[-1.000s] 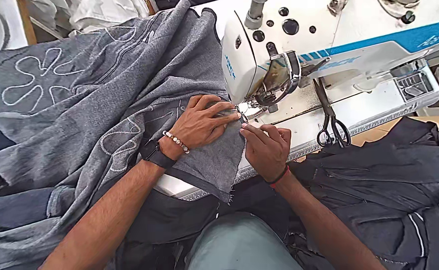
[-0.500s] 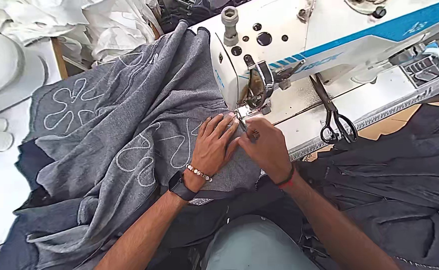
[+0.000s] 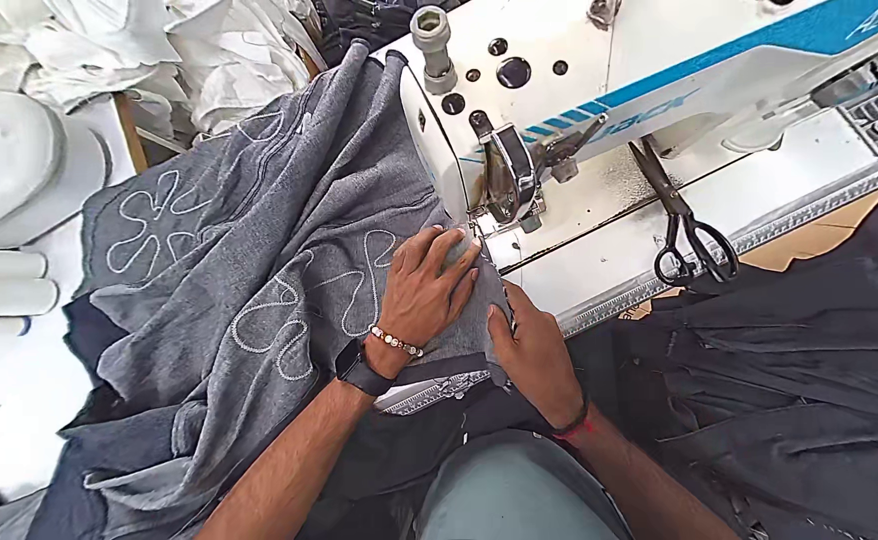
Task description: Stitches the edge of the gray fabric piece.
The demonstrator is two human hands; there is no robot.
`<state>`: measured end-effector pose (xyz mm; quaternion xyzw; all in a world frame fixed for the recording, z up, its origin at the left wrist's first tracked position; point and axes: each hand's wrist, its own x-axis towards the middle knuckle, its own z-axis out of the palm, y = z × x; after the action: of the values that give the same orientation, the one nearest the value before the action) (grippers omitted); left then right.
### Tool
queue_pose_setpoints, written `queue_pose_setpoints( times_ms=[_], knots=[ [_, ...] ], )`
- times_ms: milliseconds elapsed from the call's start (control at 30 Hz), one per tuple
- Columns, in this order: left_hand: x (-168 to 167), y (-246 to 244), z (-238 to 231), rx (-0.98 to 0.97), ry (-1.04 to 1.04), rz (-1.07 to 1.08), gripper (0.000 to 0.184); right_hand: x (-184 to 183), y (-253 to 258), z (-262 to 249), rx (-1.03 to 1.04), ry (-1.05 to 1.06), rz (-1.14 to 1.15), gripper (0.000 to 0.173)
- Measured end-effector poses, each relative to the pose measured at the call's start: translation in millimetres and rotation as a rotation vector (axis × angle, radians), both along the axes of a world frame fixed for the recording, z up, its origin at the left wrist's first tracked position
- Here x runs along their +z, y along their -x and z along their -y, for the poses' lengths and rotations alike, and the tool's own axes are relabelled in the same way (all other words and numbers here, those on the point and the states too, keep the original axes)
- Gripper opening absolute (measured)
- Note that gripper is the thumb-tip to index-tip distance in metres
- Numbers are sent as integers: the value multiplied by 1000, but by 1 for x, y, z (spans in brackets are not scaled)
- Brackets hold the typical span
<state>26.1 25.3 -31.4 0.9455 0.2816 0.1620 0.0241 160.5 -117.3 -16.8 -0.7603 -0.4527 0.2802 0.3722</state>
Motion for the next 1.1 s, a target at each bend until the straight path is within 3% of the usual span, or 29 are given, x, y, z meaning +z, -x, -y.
queue_pose_setpoints(
  times_ms=[100,300,433,533,600,633,767,833,933,1033,1100],
  knots=[
    [1,0,0,-11,22,-11,39,3,4,7,16,26,42,45],
    [1,2,5,-7,68,-1,39,13,-3,18,-13,-66,-11,42],
    [0,2,3,-5,70,-9,40,15,-1,27,-122,-300,-6,24],
    [1,2,4,-3,75,-21,41,16,-13,32,-215,-459,-148,27],
    [1,2,5,-5,77,-17,41,12,-26,24,-197,-282,-105,41],
    [0,2,5,-8,79,-14,40,9,-29,17,-179,-167,26,44],
    [-1,2,5,-11,75,-6,41,6,-21,-15,-74,13,410,35],
    [0,3,5,-3,84,-10,41,9,-13,-19,-26,17,330,30],
    [0,3,6,12,94,-31,43,15,0,6,30,86,67,45],
    [0,1,7,22,106,-36,43,18,3,23,-60,-43,-124,34],
    [0,0,6,26,90,-26,41,19,4,17,-97,-100,-130,28]
  ],
)
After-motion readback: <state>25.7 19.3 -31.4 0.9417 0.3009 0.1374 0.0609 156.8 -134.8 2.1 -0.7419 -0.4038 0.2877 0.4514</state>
